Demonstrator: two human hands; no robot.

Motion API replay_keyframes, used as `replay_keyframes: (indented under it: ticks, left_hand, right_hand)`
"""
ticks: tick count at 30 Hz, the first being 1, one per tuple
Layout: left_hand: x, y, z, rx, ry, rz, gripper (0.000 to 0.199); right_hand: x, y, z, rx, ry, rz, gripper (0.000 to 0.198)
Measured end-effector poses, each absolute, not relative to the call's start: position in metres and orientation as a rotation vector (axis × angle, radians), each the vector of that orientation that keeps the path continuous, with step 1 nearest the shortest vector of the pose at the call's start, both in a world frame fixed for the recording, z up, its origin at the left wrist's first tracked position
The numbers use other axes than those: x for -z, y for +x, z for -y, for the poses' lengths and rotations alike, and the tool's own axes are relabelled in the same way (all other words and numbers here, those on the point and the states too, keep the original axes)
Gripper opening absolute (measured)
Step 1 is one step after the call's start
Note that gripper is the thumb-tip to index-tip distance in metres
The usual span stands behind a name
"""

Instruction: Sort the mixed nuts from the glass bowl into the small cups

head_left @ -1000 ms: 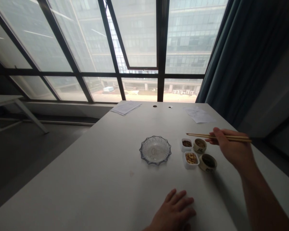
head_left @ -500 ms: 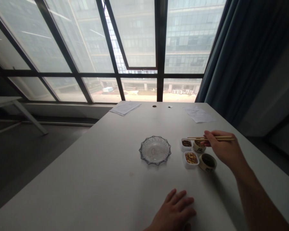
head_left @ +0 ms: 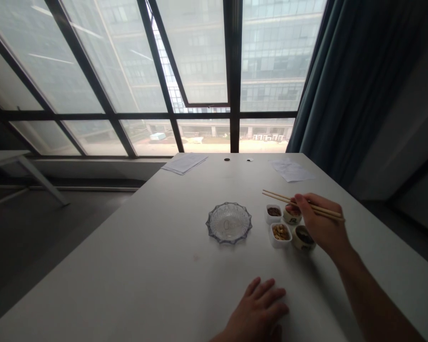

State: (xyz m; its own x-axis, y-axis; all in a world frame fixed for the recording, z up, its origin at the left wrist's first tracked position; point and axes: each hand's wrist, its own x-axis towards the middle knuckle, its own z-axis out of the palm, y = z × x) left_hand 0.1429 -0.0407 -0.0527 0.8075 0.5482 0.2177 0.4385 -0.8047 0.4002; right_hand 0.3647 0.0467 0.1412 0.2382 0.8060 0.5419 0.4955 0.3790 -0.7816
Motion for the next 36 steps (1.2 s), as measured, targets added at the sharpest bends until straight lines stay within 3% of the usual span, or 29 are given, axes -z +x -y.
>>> replay_keyframes:
  ticks: [10,19,23,31,36]
  left_hand:
    - [0.023,0.141,0.047,-0.470,2.574,-0.773,0.037]
    - [0.021,0.149,0.050,-0.842,2.350,-0.923,0.038]
    - [0.019,0.149,0.045,-0.985,2.257,-1.103,0.024]
    - [0.012,0.145,0.037,-1.027,2.232,-1.212,0.018]
    - [0.014,0.145,0.041,-0.857,2.351,-1.126,0.035]
  right_hand:
    - [-0.133,0.339,-0.007,-0.134,-1.039,1.442,0.026]
    - [-0.035,0.345,0.046,-0.006,-0.945,1.778,0.027]
    - [-0.011,0.346,0.067,-0.037,-0.915,1.931,0.038]
    - [-0.021,0.393,0.071,0.144,-0.972,1.912,0.037]
    - [-0.016,0.464,0.058,0.286,-1.230,1.766,0.033]
